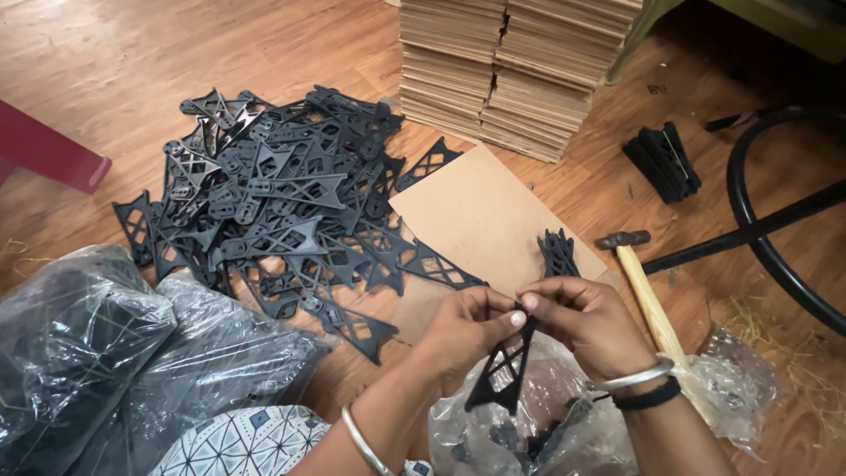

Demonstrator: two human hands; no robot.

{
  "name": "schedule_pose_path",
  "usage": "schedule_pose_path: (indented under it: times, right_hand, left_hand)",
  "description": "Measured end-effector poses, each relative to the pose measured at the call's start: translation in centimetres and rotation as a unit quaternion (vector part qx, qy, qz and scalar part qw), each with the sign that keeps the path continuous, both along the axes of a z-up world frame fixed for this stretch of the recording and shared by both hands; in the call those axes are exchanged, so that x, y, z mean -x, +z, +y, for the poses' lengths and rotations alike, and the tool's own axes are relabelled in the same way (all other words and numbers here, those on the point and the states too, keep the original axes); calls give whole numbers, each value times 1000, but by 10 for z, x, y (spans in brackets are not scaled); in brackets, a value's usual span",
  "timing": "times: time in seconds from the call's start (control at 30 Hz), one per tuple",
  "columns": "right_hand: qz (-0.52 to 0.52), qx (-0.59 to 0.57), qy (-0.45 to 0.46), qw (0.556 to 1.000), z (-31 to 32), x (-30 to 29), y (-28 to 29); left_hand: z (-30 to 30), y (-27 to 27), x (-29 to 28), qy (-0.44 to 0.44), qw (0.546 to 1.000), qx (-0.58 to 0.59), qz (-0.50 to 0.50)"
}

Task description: The person sits on the floor and assembles black laser-cut decorative pieces by hand, fitting slots of the cutouts together one piece at a time and setting finished assemblies on a cardboard sheet beside a large pile of unassembled pieces.

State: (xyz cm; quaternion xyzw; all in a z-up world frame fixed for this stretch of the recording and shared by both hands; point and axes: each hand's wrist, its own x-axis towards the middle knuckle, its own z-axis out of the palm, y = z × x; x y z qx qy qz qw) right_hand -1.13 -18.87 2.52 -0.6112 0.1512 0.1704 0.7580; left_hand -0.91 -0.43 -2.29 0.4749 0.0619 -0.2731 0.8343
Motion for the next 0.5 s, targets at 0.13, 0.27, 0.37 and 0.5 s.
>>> schedule_pose_path:
  times: [0.13, 0.27, 0.37, 0.5]
  right_hand:
    - [-42, 56, 11, 997, 1, 7, -16]
    - [-74, 202, -8, 977, 12, 13, -22]
    - [-62, 272, -34, 960, 26, 18, -11]
    - [-37, 403, -63, 912, 42, 22, 5]
  left_hand:
    - [-2, -4, 2, -17, 999, -30, -13]
    - [-6, -10, 6, -12, 997, -79, -11]
    - [-9, -5, 9, 2, 994, -107, 6]
    - [-9, -4, 12, 18, 989, -143, 45]
